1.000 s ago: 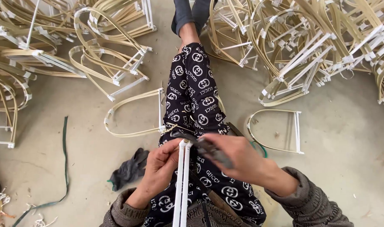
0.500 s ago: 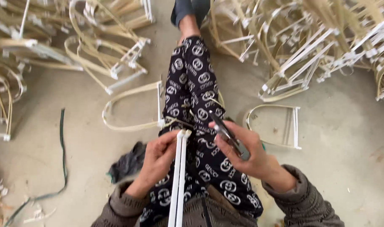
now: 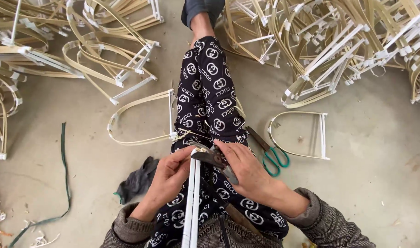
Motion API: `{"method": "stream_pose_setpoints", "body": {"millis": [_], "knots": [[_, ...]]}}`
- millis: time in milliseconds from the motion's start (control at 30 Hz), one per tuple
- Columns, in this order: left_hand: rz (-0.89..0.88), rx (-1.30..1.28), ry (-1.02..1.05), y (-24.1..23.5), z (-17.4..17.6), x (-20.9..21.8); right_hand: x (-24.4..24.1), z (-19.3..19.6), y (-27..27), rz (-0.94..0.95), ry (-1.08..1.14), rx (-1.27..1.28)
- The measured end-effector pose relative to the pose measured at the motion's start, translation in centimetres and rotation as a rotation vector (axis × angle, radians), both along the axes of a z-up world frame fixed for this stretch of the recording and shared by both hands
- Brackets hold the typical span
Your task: Trimming and adjusting bamboo furniture components using hand cutters on a workshop floor.
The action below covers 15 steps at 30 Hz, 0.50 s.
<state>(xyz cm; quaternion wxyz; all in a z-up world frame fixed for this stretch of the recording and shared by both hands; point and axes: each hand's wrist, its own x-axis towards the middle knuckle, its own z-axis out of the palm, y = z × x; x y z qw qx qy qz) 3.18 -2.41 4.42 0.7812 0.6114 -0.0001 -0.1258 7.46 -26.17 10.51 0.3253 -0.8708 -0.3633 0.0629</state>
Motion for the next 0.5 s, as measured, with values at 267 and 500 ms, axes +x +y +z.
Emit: {"method": "stream_pose_setpoints", "body": {"millis": [267,500], "knots": [[-0.072,0.063,0.082,-0.3,-4.1,-0.7,-0.8,-3.7,-1.0,0.039,0.07,0.046],[-0.105,-0.151,0.137,-1.1,-4.6,0.6,1.7,-8.5,-1.7,0.042,0.129,0.093]]}}
